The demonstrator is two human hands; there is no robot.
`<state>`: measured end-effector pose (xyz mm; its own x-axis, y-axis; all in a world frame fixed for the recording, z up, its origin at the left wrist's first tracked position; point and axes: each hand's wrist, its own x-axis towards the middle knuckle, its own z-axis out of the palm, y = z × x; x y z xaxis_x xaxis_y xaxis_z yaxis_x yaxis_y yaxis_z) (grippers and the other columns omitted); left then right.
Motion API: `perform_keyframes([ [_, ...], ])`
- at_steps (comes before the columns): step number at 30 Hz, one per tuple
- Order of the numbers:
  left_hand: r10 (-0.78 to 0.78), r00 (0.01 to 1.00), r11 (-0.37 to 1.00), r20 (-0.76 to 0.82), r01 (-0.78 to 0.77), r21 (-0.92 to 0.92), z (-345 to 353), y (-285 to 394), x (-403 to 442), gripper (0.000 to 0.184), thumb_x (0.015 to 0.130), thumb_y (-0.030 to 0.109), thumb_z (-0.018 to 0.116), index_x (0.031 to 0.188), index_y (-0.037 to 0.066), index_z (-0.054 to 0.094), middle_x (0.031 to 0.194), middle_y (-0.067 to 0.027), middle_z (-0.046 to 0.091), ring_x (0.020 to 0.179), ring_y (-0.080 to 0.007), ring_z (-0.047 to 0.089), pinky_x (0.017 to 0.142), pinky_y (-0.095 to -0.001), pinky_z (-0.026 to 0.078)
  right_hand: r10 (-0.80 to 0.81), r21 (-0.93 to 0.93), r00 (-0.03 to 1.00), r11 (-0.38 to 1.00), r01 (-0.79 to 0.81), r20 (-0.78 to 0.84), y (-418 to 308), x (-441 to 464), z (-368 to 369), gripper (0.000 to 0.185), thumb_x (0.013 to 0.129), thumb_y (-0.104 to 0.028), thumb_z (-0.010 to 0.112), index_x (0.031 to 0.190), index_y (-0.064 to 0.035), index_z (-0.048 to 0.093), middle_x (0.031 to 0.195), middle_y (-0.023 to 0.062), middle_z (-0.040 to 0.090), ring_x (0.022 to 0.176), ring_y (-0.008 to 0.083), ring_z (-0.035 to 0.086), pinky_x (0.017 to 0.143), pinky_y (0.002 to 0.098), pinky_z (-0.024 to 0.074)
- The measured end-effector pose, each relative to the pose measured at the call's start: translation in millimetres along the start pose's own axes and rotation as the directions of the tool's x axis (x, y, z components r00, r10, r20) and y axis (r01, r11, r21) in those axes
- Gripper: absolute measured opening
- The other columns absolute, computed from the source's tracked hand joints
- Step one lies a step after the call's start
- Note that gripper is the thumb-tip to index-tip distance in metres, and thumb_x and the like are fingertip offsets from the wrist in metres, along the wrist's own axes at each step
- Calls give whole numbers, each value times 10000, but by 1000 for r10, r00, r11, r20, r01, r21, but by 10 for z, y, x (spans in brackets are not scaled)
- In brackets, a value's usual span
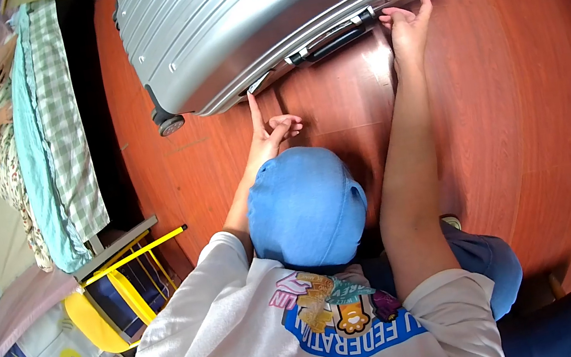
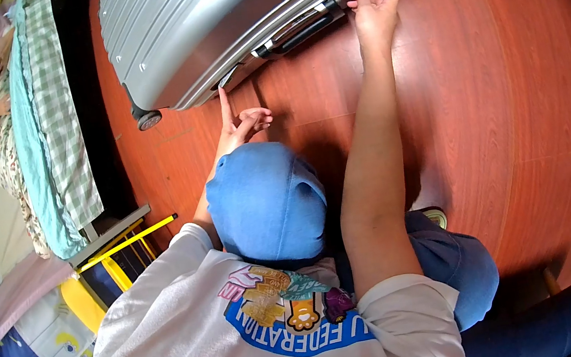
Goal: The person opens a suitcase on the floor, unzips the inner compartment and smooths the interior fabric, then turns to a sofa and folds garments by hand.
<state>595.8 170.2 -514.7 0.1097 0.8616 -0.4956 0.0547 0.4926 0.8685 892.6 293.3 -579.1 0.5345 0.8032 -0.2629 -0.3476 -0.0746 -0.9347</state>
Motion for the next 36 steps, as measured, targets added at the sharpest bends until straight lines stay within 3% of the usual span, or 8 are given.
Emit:
perform_keyframes([
  [4, -6, 996, 953, -92, 34, 301, -43, 274, -79, 885, 942, 47, 585, 1581, 222, -2, 1023, -155, 682, 884, -201, 678, 756, -325, 557, -41, 77, 997, 996, 45, -62, 86, -57, 33, 696, 891, 34, 553, 1486, -88, 213, 994, 157, 666, 777, 173, 674, 726, 281, 523],
  [6, 127, 991, 197, 30, -55, 979, -73, 650, -101, 626, 918, 59, 615, 1494, 144, 385, 925, -135, 708, 755, -215, 679, 695, -340, 550, -1, 127, 995, 992, 13, -97, 318, -56, 57, 572, 894, 25, 555, 1390, -8, 272, 989, 167, 663, 820, 189, 670, 724, 281, 528],
  [10, 518, 824, 320, 228, -434, 842, 470, 1642, 151, 275, 900, 151, 645, 1160, 65, 657, 917, -140, 697, 753, -307, 655, 756, -404, 536, 153, 254, 988, 955, -156, 34, 419, -186, 60, 356, 829, 17, 571, 1177, 1, 497, 1114, 157, 622, 1020, 201, 603, 886, 301, 496],
  [12, 590, 497, -235, 637, -649, 724, 613, 2110, 517, 349, 881, 161, 662, 1218, 76, 626, 1157, -141, 651, 985, -296, 633, 858, -386, 509, 161, 153, 984, 973, -171, 77, 423, -180, 62, 408, 798, -37, 616, 1190, -1, 511, 1161, 153, 597, 1099, 224, 564, 1004, 333, 425],
  [14, 434, 409, -435, 803, -685, 584, 786, 2411, 878, 532, 861, 235, 674, 1352, 76, 542, 1420, -180, 475, 1254, -347, 489, 1015, -421, 420, 139, 16, 982, 990, -142, 126, 428, -205, 70, 419, 794, -56, 637, 1188, 1, 506, 1183, 154, 581, 1100, 222, 560, 970, 336, 444],
  [21, 210, 570, -431, 794, -675, 599, 1114, 2564, 1256, 916, 782, 428, 677, 1510, 23, 295, 1568, -280, 204, 1411, -475, 266, 1147, -492, 259, 174, 122, 945, 969, -215, 278, 388, -212, -1, 487, 805, -53, 706, 1225, -71, 460, 1106, 97, 562, 1015, 187, 554, 896, 327, 455],
  [25, 272, 378, -481, 885, -743, 466, 1151, 2483, 1375, 785, 855, 382, 652, 1494, 33, 359, 1559, -239, 270, 1428, -399, 288, 1144, -478, 253, 178, 301, 917, 907, -293, 358, 444, -132, 58, 428, 801, 70, 656, 1132, -62, 420, 1096, 78, 551, 1053, 182, 546, 943, 319, 425],
  [36, 256, 470, -415, 845, -736, 535, 1122, 2444, 1460, 798, 806, 412, 679, 1465, 44, 420, 1543, -306, 244, 1414, -461, 268, 1142, -521, 230, 124, 67, 965, 987, -143, 231, 517, -171, 289, 548, 806, 176, 533, 1235, -67, 293, 1207, 87, 419, 1143, 169, 458, 991, 300, 387],
])
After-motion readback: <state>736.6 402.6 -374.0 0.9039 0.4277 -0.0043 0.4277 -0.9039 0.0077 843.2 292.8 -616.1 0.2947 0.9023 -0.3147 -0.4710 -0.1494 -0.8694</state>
